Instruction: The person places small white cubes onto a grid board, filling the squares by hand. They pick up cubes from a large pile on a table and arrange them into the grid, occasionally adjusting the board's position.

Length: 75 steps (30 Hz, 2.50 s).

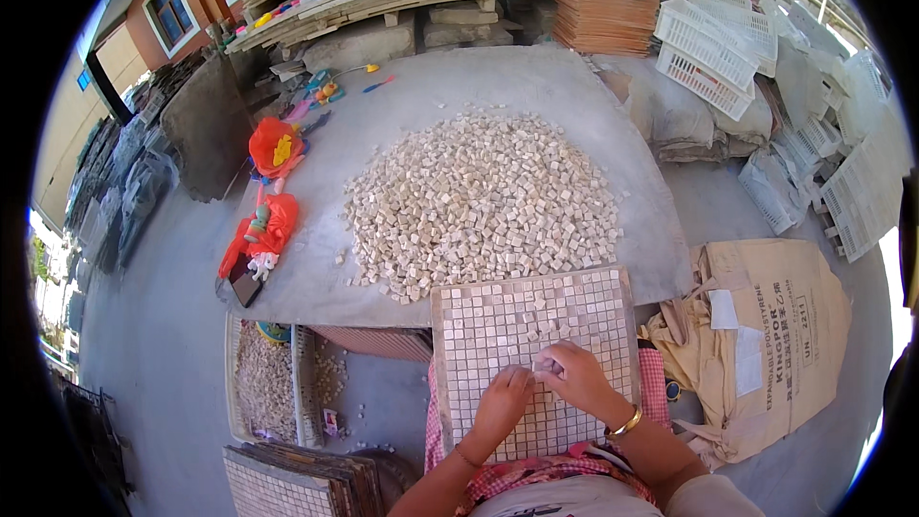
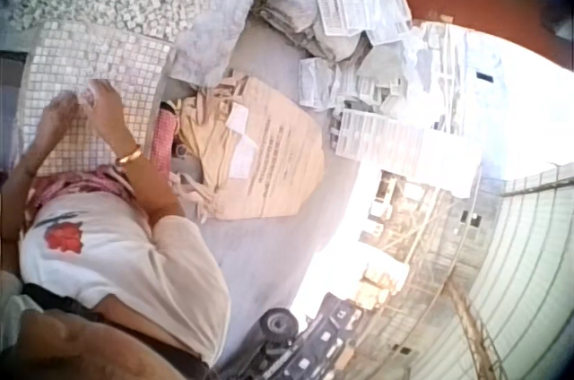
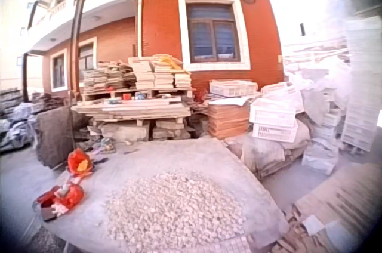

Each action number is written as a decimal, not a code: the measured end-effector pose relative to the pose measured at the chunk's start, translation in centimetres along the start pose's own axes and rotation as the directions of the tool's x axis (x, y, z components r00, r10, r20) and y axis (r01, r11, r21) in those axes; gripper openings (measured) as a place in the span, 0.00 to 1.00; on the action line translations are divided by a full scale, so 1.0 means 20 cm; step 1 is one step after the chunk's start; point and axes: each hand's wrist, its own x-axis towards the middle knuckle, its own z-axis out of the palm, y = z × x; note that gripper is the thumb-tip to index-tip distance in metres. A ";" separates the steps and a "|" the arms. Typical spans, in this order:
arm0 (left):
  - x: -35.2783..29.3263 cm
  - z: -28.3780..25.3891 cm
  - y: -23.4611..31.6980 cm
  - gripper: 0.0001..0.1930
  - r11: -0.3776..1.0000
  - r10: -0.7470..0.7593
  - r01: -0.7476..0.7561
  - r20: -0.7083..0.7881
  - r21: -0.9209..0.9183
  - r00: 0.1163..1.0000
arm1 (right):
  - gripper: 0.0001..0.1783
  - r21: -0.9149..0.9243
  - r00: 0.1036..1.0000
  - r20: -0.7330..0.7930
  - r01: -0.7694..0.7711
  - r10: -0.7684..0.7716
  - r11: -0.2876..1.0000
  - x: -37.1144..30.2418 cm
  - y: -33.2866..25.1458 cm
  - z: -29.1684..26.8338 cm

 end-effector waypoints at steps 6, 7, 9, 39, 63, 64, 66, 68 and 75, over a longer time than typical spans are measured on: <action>0.21 -0.30 -0.33 0.05 0.987 -0.130 0.151 -0.297 0.050 0.946 | 0.08 -0.035 0.998 0.042 0.045 -0.043 0.998 0.49 -0.01 0.20; 0.24 -0.32 -0.38 0.05 0.987 -0.126 0.151 -0.316 0.053 0.940 | 0.08 -0.075 0.997 0.036 0.073 -0.071 0.995 0.57 0.00 0.23; 0.29 -0.34 -0.46 0.07 0.991 -0.079 0.110 -0.338 0.075 0.938 | 0.08 -0.147 0.993 0.012 0.120 -0.119 0.982 0.70 0.03 0.29; 0.17 -0.29 -0.42 0.17 0.743 0.134 -0.021 -0.118 0.669 0.984 | 0.09 -0.098 0.978 -0.202 -0.079 0.058 0.992 0.11 0.18 -0.22; -1.09 0.28 -1.03 0.13 -0.385 -0.851 0.418 0.491 -0.823 0.184 | 0.12 -0.196 1.000 -0.028 -0.012 0.007 0.980 0.25 0.06 -0.04; -1.06 0.28 -1.03 0.14 -0.396 -0.844 0.417 0.503 -0.818 0.186 | 0.11 -0.213 1.000 -0.015 0.000 -0.004 0.977 0.27 0.06 -0.04; -1.03 0.28 -1.03 0.14 -0.398 -0.838 0.421 0.510 -0.815 0.195 | 0.11 -0.231 1.000 0.003 -0.007 0.008 0.973 0.33 0.06 -0.02; -0.99 0.28 -1.02 0.14 -0.402 -0.829 0.427 0.520 -0.810 0.206 | 0.11 -0.254 1.000 0.005 0.025 -0.024 0.967 0.39 0.06 0.02; -0.95 0.26 -1.01 0.16 -0.404 -0.815 0.433 0.532 -0.806 0.230 | 0.10 -0.381 0.992 0.006 0.122 -0.130 0.916 0.62 0.04 0.20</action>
